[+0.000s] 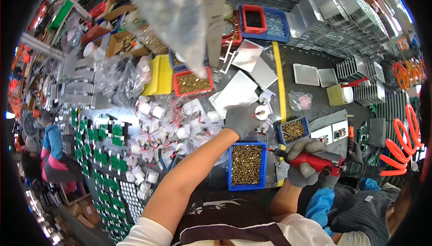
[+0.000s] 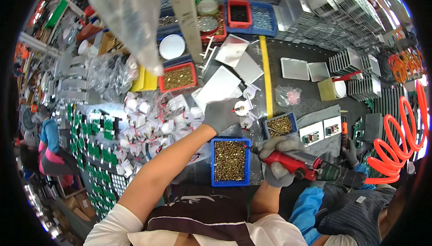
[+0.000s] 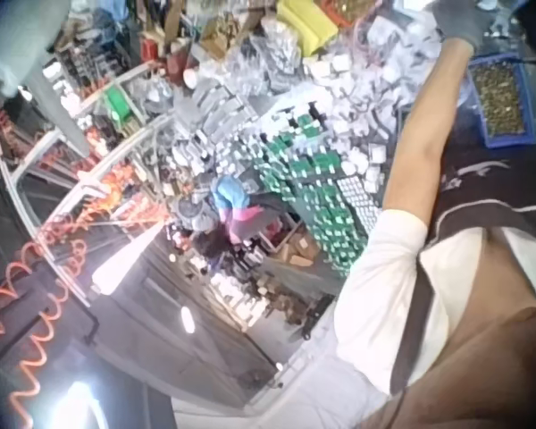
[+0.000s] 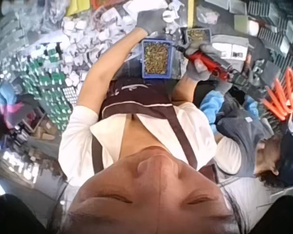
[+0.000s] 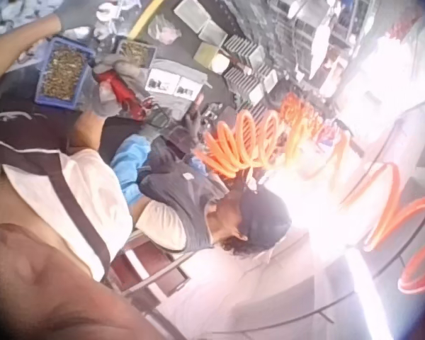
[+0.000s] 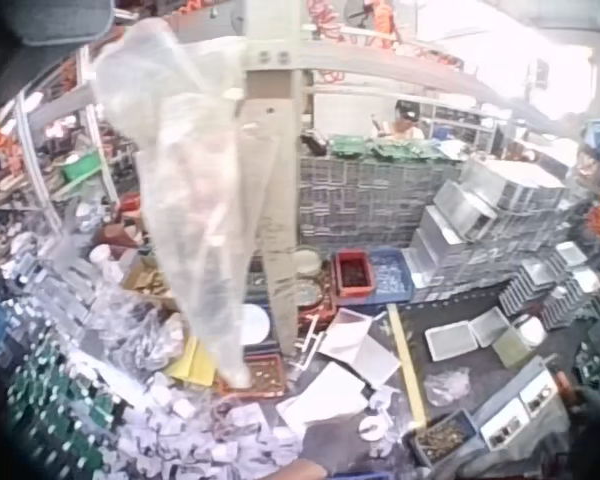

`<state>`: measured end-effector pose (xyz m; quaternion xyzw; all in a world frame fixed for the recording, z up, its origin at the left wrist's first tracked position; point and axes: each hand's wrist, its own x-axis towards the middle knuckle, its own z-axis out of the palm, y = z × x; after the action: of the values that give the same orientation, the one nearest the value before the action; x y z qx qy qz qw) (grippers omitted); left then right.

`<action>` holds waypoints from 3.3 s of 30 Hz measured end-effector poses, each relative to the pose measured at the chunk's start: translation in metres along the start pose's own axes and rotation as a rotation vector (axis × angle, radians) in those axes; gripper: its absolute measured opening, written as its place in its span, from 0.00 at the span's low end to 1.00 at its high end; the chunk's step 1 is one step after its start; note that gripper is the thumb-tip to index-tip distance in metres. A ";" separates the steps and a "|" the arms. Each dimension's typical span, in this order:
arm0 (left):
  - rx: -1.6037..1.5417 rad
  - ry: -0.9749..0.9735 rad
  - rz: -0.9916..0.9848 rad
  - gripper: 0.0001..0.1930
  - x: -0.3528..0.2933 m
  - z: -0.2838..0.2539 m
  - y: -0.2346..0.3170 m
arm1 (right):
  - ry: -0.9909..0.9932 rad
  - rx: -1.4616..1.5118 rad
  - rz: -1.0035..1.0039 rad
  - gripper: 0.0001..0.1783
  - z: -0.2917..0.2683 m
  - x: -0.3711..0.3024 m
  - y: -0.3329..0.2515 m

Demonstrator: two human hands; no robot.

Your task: The person picks up screws from a tray and fastens small electrical component housings using a power screwdriver at a workstation.

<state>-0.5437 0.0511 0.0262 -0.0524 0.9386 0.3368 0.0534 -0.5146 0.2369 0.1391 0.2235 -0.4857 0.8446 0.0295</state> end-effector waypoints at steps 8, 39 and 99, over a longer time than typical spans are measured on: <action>0.276 -0.355 -0.075 0.33 0.067 0.031 0.052 | 0.031 0.156 0.135 0.22 -0.009 -0.013 0.004; -1.986 0.310 -0.532 0.16 -0.296 -0.049 -0.067 | -0.238 0.550 0.487 0.18 0.150 -0.033 -0.019; -0.149 0.991 -0.396 0.11 -0.464 -0.013 -0.058 | -0.763 0.554 0.797 0.23 0.258 -0.152 0.029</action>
<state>-0.0774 0.0270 0.0623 -0.3847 0.7970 0.3209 -0.3375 -0.2958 0.0317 0.1643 0.3105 -0.2705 0.7459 -0.5235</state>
